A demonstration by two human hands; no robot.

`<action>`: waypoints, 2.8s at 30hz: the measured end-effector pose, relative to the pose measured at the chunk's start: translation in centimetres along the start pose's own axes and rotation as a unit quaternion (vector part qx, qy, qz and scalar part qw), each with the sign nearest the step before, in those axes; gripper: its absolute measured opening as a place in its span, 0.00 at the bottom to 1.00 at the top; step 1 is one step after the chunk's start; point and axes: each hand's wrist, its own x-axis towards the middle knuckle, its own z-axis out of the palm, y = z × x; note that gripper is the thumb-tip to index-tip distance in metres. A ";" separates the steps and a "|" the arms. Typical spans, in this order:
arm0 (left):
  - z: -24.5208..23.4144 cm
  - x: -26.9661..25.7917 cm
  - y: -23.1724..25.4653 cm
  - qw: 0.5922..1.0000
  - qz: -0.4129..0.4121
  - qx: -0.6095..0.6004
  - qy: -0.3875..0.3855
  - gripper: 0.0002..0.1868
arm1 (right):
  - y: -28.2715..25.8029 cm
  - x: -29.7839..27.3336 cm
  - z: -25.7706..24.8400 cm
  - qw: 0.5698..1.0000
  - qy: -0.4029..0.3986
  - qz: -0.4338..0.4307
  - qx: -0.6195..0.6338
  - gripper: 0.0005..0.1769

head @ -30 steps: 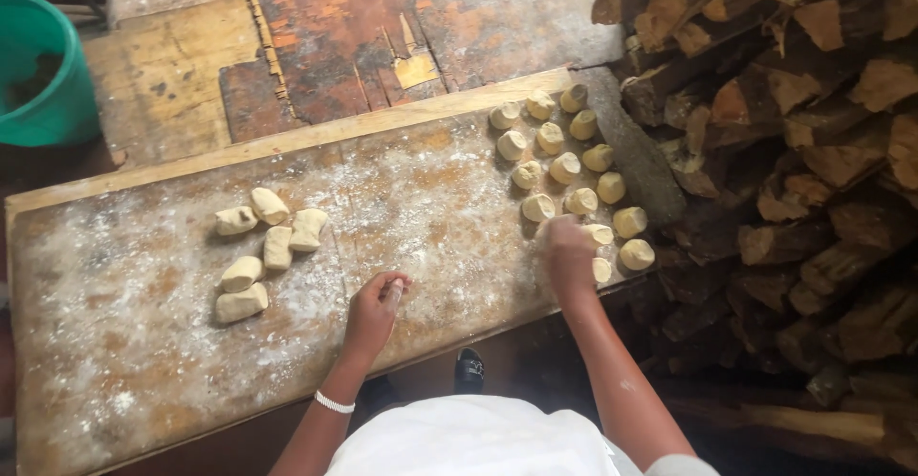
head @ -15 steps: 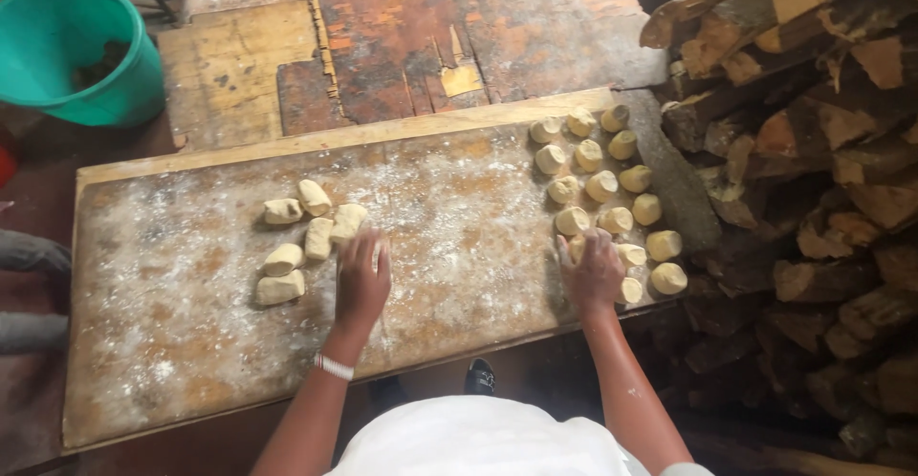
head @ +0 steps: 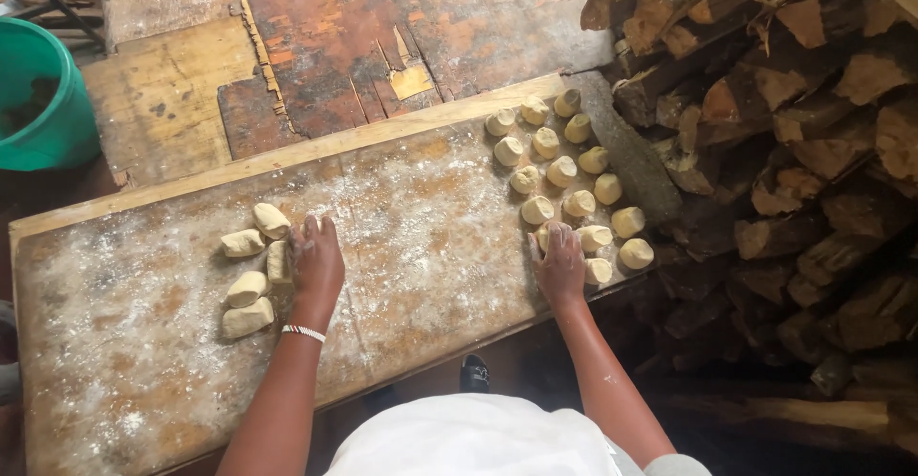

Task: The person repeatedly takes small pieces of dough, rolls them into uniform shapes, and arranges them in neat rows on a floured wooden board. Another person occasionally adds more dough to the workspace. The process continues throughout the clip with consistent hand movements.

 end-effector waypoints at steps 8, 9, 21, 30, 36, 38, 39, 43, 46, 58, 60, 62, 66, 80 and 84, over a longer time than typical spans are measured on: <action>-0.7 -2.5 1.7 0.953 0.053 -0.263 0.143 0.15 | -3.2 -1.7 -4.2 0.997 0.047 -0.012 0.064 0.29; -0.6 -3.6 3.3 0.929 0.023 -0.338 0.152 0.12 | -4.4 -2.9 -4.8 0.986 -0.030 0.034 0.161 0.27; 1.2 -12.2 16.7 0.507 -0.113 -0.806 -0.284 0.15 | -5.5 -5.1 -6.1 0.778 -0.209 0.395 0.442 0.16; 0.1 -12.1 17.9 0.692 -0.085 -0.653 -0.295 0.14 | 0.6 -4.6 -6.3 0.992 -0.103 -0.076 -0.021 0.10; 0.0 -8.5 22.5 0.841 0.196 -0.503 -0.023 0.13 | 0.6 -4.9 -4.3 0.995 -0.083 -0.033 0.036 0.10; 0.5 -6.2 24.8 0.821 0.269 -0.503 -0.016 0.17 | 1.0 -5.2 -4.2 0.996 -0.072 -0.026 0.055 0.09; 0.8 -5.2 25.9 0.828 0.307 -0.468 -0.018 0.19 | 1.2 -5.2 -4.0 0.996 -0.064 -0.023 0.063 0.10; 1.8 -2.1 28.9 0.827 0.414 -0.379 -0.019 0.18 | 1.5 -5.5 -3.3 0.998 -0.015 -0.055 0.041 0.14; 2.3 -1.9 29.7 0.837 0.412 -0.355 -0.051 0.16 | 1.7 -5.9 -2.9 0.997 -0.060 -0.029 0.046 0.14; 0.7 -2.8 29.4 0.846 0.329 -0.419 -0.024 0.13 | 0.9 -6.2 -5.5 0.995 -0.023 -0.003 0.093 0.35; 0.5 -3.3 28.4 0.842 0.330 -0.427 0.002 0.14 | 0.7 -6.5 -5.7 0.998 -0.020 -0.023 0.057 0.37; 0.8 -4.1 26.7 0.841 0.304 -0.447 0.011 0.15 | 0.7 -7.0 -5.7 0.998 -0.008 -0.032 0.051 0.36; 2.6 -5.8 20.9 0.864 0.219 -0.448 0.067 0.13 | 0.2 -6.5 -4.7 0.997 0.014 -0.045 0.066 0.36; 0.9 3.6 -8.0 0.982 -0.133 -0.084 0.100 0.33 | -10.9 -5.3 0.0 0.972 -0.122 -0.188 0.068 0.34; 0.5 3.9 -5.7 0.986 -0.063 -0.120 0.093 0.28 | -16.1 -4.2 0.9 0.952 -0.186 -0.160 0.182 0.32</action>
